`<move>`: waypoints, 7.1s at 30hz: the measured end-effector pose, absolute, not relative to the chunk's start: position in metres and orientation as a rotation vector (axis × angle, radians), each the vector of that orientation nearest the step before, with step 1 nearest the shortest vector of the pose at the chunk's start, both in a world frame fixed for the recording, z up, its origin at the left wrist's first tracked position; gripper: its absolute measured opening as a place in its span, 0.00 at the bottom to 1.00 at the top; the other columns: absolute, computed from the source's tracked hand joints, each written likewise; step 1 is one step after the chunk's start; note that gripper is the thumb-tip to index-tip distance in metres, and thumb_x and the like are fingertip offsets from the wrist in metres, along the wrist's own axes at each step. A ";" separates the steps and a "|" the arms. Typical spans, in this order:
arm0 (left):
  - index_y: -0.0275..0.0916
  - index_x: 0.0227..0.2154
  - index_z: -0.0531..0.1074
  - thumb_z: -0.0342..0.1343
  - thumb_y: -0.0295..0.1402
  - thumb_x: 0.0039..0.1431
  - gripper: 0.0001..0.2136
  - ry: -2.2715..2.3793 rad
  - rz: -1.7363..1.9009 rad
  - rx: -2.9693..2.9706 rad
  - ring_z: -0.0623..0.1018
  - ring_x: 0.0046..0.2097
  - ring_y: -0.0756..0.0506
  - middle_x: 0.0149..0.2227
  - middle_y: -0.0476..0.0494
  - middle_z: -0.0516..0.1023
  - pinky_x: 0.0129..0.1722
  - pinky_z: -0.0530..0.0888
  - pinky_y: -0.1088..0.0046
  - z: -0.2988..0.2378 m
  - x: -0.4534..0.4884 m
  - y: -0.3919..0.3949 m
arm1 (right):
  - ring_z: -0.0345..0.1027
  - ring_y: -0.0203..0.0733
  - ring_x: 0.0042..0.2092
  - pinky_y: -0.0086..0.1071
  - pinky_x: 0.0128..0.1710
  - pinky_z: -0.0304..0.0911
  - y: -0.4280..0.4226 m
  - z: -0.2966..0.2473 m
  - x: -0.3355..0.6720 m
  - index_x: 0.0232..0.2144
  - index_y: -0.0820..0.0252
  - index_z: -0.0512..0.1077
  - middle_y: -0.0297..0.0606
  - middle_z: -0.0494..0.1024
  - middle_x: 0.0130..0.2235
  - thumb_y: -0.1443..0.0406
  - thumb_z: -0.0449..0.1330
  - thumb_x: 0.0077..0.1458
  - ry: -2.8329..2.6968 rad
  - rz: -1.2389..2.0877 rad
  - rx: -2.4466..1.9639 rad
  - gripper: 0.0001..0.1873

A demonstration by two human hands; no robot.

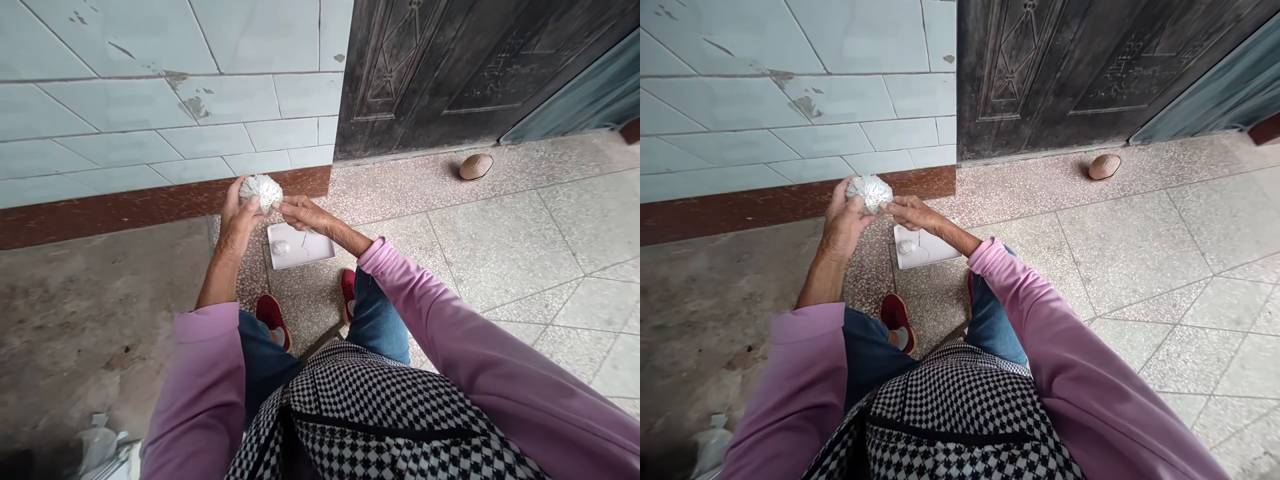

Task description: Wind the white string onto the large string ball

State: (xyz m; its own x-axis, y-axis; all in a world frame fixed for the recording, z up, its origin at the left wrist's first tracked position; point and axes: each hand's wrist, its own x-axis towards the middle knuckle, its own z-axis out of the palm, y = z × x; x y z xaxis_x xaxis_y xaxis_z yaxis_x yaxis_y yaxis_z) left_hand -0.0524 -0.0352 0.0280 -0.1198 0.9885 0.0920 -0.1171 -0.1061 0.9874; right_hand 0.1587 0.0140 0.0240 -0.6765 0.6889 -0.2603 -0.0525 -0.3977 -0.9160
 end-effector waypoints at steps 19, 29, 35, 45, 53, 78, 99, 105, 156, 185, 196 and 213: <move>0.47 0.61 0.84 0.94 0.59 0.46 0.44 1.190 1.468 1.032 0.94 0.61 0.29 0.60 0.35 0.93 0.57 0.95 0.54 -0.020 -0.072 -0.008 | 0.46 0.30 0.22 0.21 0.20 0.46 0.020 0.004 0.154 0.45 0.55 0.71 0.14 0.59 0.23 0.43 0.71 0.93 -1.570 1.969 -0.780 0.28; 0.44 0.57 0.85 0.93 0.48 0.41 0.40 1.353 1.558 1.033 0.89 0.57 0.35 0.56 0.41 0.92 0.65 0.89 0.55 -0.032 -0.090 0.001 | 0.58 0.36 0.34 0.27 0.35 0.53 0.015 0.000 0.150 0.43 0.61 0.77 0.27 0.67 0.31 0.59 0.63 0.95 -1.988 1.556 -0.638 0.20; 0.42 0.55 0.87 0.90 0.49 0.48 0.34 1.387 1.287 1.134 0.89 0.52 0.34 0.50 0.39 0.90 0.57 0.90 0.56 -0.010 -0.065 -0.016 | 0.57 0.36 0.34 0.30 0.36 0.53 0.021 0.033 0.168 0.39 0.62 0.79 0.27 0.68 0.31 0.58 0.69 0.93 -1.884 1.459 -0.758 0.23; 0.43 0.52 0.93 0.91 0.63 0.52 0.35 1.118 0.860 1.148 0.91 0.46 0.34 0.47 0.34 0.92 0.35 0.88 0.67 0.027 -0.049 -0.040 | 0.54 0.32 0.36 0.32 0.37 0.51 0.046 0.040 0.189 0.27 0.56 0.65 0.26 0.61 0.29 0.61 0.68 0.90 -1.897 1.327 -0.869 0.34; 0.45 0.51 0.88 0.90 0.56 0.48 0.33 0.990 1.018 1.048 0.93 0.53 0.26 0.45 0.34 0.89 0.45 0.93 0.55 0.030 -0.046 -0.040 | 0.53 0.39 0.36 0.31 0.33 0.51 0.048 0.036 0.182 0.30 0.52 0.66 0.27 0.61 0.29 0.48 0.78 0.86 -1.740 1.467 -0.828 0.36; 0.44 0.52 0.82 0.89 0.44 0.41 0.35 1.456 1.307 1.158 0.87 0.53 0.31 0.48 0.40 0.87 0.56 0.86 0.55 -0.001 -0.059 -0.015 | 0.55 0.34 0.33 0.28 0.33 0.49 0.036 0.022 0.167 0.35 0.60 0.76 0.26 0.66 0.30 0.46 0.75 0.88 -1.883 1.587 -0.589 0.32; 0.39 0.58 0.89 0.94 0.48 0.45 0.38 1.016 1.107 1.038 0.93 0.58 0.27 0.52 0.31 0.93 0.61 0.93 0.50 0.023 -0.046 -0.034 | 0.49 0.34 0.33 0.25 0.30 0.48 0.059 0.021 0.174 0.30 0.54 0.63 0.24 0.61 0.28 0.42 0.84 0.81 -1.570 1.534 -0.817 0.42; 0.46 0.56 0.91 0.94 0.53 0.46 0.36 0.896 1.166 0.979 0.94 0.61 0.23 0.54 0.33 0.94 0.58 0.95 0.49 0.021 -0.048 -0.035 | 0.52 0.33 0.34 0.27 0.33 0.51 0.069 0.007 0.172 0.32 0.53 0.60 0.23 0.61 0.30 0.40 0.83 0.80 -1.607 1.523 -0.725 0.43; 0.41 0.45 0.88 0.93 0.58 0.45 0.34 1.045 1.133 1.049 0.93 0.57 0.25 0.44 0.32 0.91 0.57 0.93 0.49 0.019 -0.042 -0.037 | 0.53 0.38 0.35 0.34 0.36 0.55 0.062 0.016 0.169 0.32 0.53 0.67 0.26 0.64 0.31 0.44 0.80 0.83 -1.712 1.434 -0.867 0.36; 0.48 0.35 0.86 0.85 0.70 0.56 0.30 1.196 1.037 1.337 0.86 0.45 0.33 0.36 0.41 0.86 0.45 0.87 0.60 0.025 -0.050 -0.036 | 0.55 0.34 0.35 0.34 0.37 0.54 0.056 0.025 0.175 0.28 0.52 0.62 0.24 0.59 0.28 0.39 0.70 0.88 -1.808 1.359 -0.755 0.41; 0.46 0.48 0.87 0.90 0.60 0.44 0.35 1.054 1.212 0.970 0.92 0.54 0.26 0.47 0.34 0.90 0.48 0.93 0.52 0.024 -0.051 -0.035 | 0.52 0.35 0.34 0.29 0.35 0.52 0.060 0.009 0.152 0.31 0.54 0.63 0.25 0.62 0.29 0.45 0.75 0.88 -1.715 1.474 -0.825 0.38; 0.50 0.47 0.81 0.87 0.66 0.46 0.36 1.163 1.527 0.888 0.85 0.72 0.23 0.55 0.35 0.89 0.61 0.91 0.47 0.013 -0.072 -0.017 | 0.68 0.42 0.42 0.34 0.50 0.60 0.034 0.008 0.156 0.43 0.63 0.80 0.31 0.74 0.36 0.73 0.60 0.90 -2.200 1.261 -0.820 0.16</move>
